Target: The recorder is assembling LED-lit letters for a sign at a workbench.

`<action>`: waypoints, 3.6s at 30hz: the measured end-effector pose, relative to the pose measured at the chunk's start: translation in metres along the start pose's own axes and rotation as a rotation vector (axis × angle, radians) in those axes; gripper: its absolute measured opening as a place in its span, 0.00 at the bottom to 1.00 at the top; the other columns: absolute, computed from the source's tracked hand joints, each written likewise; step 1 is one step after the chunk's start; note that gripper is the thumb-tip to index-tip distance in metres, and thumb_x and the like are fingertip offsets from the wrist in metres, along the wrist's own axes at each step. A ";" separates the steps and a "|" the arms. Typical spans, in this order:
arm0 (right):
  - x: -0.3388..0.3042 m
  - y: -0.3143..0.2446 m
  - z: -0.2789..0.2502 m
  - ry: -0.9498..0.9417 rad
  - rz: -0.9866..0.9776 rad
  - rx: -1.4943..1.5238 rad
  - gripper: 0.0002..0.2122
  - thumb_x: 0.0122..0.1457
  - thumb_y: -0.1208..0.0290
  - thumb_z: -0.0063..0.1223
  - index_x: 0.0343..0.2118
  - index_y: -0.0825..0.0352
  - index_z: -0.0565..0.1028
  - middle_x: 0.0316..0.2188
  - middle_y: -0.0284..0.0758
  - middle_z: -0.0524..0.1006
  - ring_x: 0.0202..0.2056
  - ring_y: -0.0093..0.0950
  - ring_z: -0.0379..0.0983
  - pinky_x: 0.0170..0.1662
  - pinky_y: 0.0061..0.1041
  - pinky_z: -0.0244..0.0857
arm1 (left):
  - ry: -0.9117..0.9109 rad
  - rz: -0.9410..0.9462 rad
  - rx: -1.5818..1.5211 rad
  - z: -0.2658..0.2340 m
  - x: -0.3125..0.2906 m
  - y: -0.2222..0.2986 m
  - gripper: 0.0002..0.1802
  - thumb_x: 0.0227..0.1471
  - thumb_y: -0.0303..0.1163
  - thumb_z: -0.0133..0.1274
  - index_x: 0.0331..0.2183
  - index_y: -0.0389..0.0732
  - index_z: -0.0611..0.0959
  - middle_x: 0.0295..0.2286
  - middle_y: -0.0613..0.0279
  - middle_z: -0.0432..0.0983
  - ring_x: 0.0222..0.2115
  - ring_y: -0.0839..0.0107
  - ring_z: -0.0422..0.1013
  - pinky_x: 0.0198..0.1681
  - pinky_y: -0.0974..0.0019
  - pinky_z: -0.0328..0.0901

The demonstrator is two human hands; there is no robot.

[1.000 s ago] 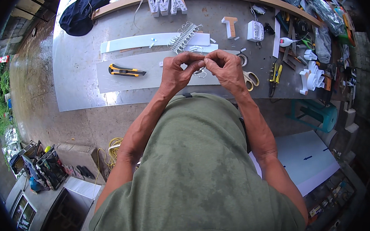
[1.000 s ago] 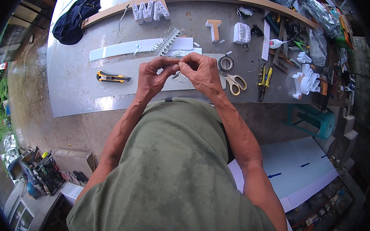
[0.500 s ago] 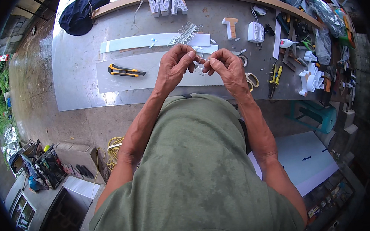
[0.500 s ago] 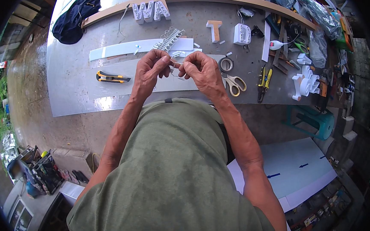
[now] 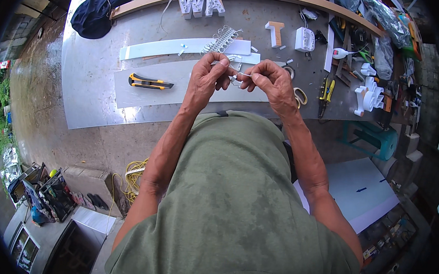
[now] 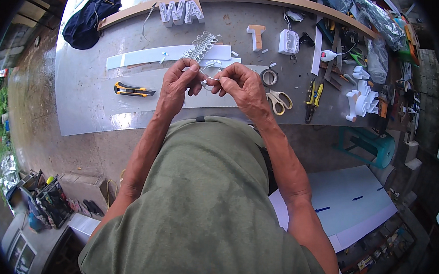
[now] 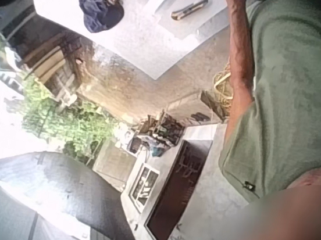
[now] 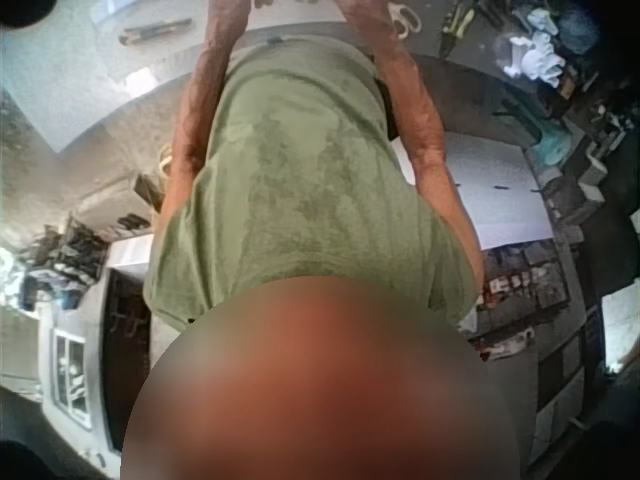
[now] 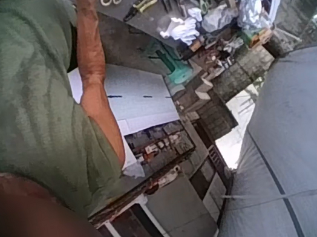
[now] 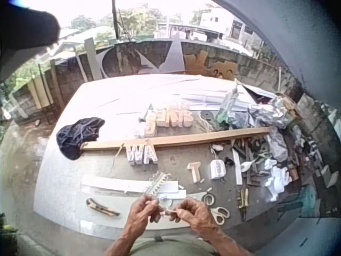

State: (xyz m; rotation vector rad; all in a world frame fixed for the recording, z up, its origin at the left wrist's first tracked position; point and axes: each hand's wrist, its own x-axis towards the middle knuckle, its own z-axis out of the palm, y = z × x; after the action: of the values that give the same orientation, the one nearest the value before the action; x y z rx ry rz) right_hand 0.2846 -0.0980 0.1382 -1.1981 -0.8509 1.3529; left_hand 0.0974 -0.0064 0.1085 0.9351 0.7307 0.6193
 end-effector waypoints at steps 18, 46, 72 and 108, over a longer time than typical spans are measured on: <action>0.015 0.004 -0.006 -0.015 0.062 -0.016 0.05 0.64 0.70 0.55 0.37 0.67 0.76 0.25 0.24 0.73 0.24 0.12 0.64 0.26 0.15 0.60 | -0.230 -0.169 -0.176 -0.009 0.003 -0.006 0.17 0.58 0.36 0.60 0.42 0.32 0.84 0.31 0.58 0.83 0.23 0.82 0.68 0.25 0.76 0.64; 0.016 -0.001 0.000 0.006 -0.487 -0.858 0.05 0.52 0.77 0.61 0.32 0.64 0.78 0.29 0.32 0.77 0.27 0.30 0.77 0.31 0.30 0.71 | -0.022 -0.012 0.320 0.001 -0.002 0.000 0.13 0.51 0.34 0.65 0.33 0.33 0.87 0.24 0.64 0.81 0.25 0.79 0.73 0.30 0.72 0.69; 0.005 -0.025 -0.024 0.355 -0.306 -0.901 0.11 0.59 0.71 0.60 0.44 0.67 0.78 0.32 0.36 0.79 0.29 0.28 0.77 0.31 0.27 0.70 | 0.155 0.036 0.161 0.007 -0.012 0.009 0.11 0.54 0.32 0.63 0.32 0.33 0.86 0.23 0.66 0.80 0.24 0.83 0.70 0.27 0.76 0.64; 0.002 -0.023 0.017 0.032 -0.691 -1.117 0.06 0.48 0.79 0.61 0.29 0.67 0.74 0.25 0.36 0.74 0.29 0.34 0.75 0.30 0.33 0.71 | 0.014 0.057 0.325 0.013 -0.017 0.009 0.11 0.52 0.32 0.64 0.33 0.33 0.87 0.22 0.68 0.79 0.23 0.84 0.70 0.27 0.76 0.64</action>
State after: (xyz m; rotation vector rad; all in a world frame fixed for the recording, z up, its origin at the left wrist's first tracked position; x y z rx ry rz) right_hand 0.2746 -0.0897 0.1637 -1.4830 -1.8947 0.2152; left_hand 0.0958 -0.0213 0.1265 1.2551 0.8341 0.5666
